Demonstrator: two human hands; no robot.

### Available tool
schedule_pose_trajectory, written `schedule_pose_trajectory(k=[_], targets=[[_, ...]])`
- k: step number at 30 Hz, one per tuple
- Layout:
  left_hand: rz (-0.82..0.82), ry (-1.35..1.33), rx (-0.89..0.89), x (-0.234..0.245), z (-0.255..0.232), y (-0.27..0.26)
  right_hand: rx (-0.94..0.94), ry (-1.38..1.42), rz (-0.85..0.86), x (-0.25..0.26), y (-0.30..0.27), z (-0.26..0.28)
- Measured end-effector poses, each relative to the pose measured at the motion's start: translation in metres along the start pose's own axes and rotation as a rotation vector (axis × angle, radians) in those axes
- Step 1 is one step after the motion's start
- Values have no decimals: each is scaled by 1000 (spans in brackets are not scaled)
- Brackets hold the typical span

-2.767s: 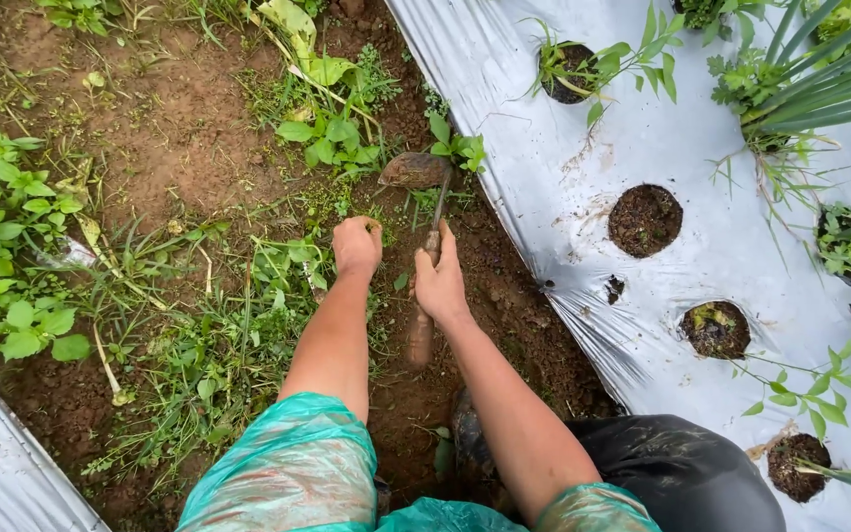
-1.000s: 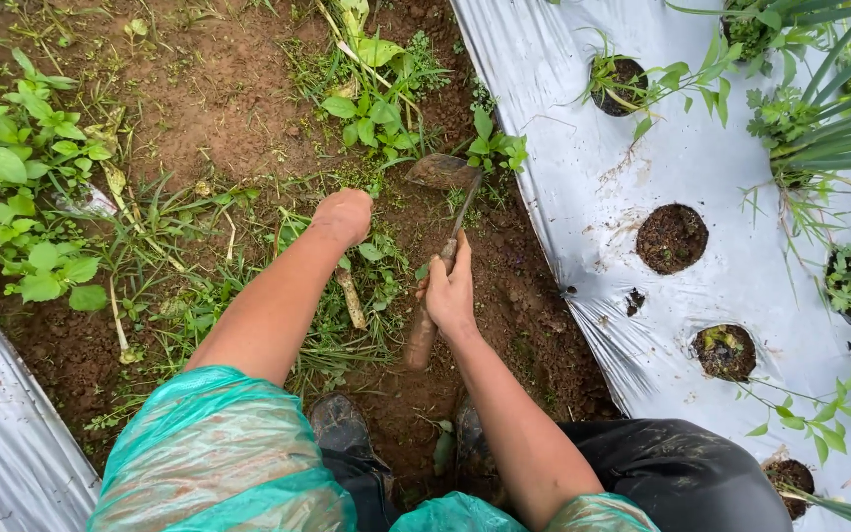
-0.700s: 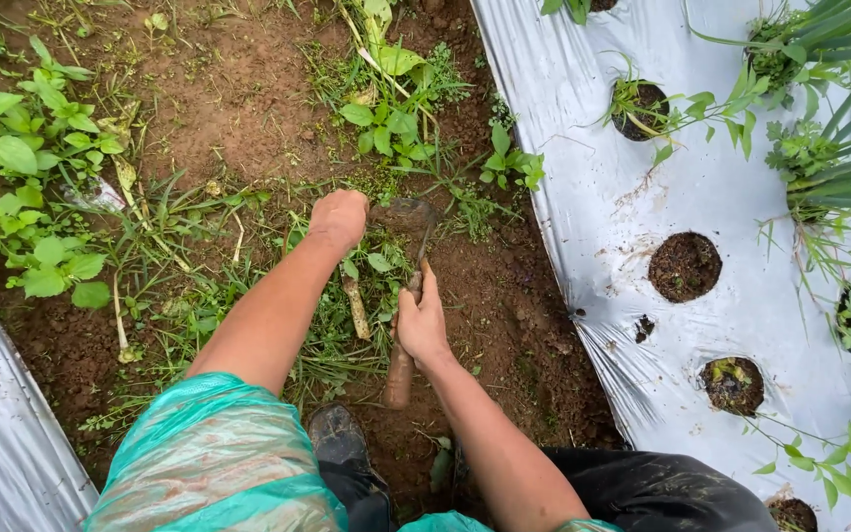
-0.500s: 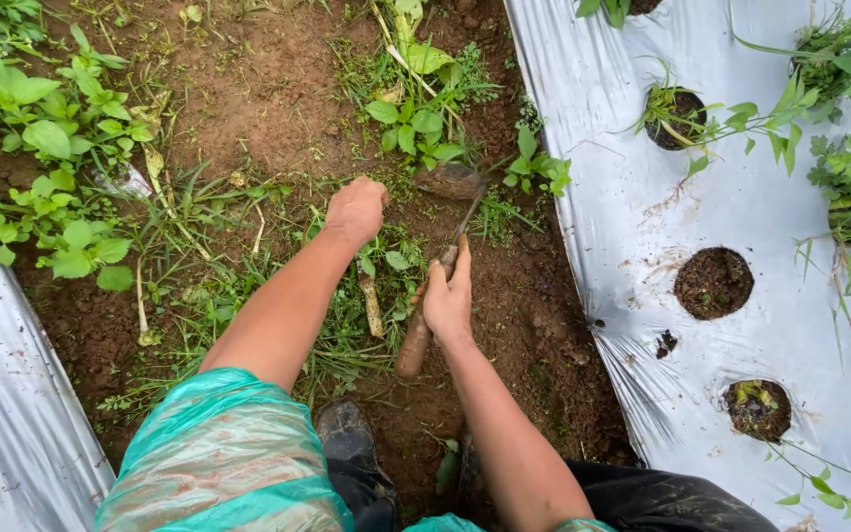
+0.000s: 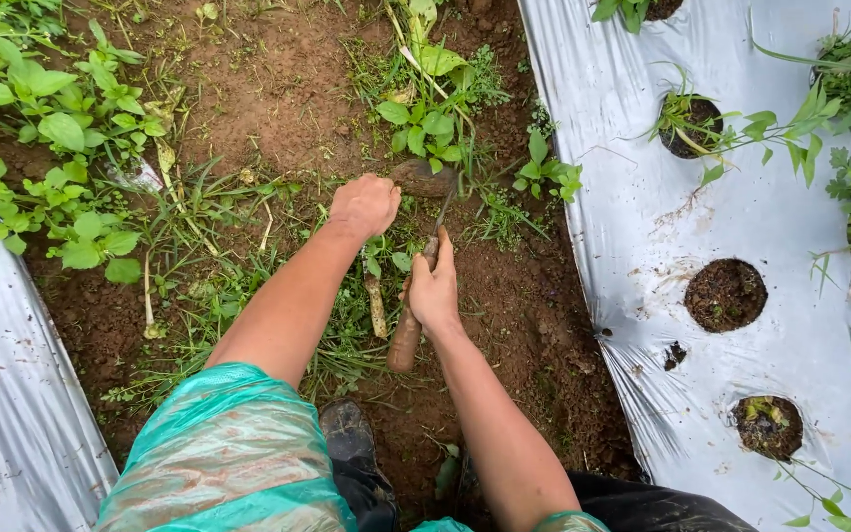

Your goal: The person uses a small hand hoe to loosen soil and remove weeds from a garden bed covered with white plastic mulch. They gather the uprooted weeds by hand and place them into a pile on the ground.

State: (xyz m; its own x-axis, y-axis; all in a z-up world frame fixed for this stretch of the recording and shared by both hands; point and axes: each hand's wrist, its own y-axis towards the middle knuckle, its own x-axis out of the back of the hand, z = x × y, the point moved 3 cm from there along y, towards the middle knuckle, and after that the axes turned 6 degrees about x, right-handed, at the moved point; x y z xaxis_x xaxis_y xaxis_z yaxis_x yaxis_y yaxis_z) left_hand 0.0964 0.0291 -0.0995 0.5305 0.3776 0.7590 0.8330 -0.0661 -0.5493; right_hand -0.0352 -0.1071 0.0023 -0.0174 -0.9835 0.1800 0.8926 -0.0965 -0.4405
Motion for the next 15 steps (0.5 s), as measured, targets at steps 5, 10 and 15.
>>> schedule_pose_trajectory(k=[5,10,15], targets=[[-91,-17,-62,-11,7,12,71,1,-153,15,15,6],[-170,-96,-50,6,4,3,91,22,-201,17,20,-4],[-214,59,8,-11,21,24,-88,-102,83,-6,1,-14]])
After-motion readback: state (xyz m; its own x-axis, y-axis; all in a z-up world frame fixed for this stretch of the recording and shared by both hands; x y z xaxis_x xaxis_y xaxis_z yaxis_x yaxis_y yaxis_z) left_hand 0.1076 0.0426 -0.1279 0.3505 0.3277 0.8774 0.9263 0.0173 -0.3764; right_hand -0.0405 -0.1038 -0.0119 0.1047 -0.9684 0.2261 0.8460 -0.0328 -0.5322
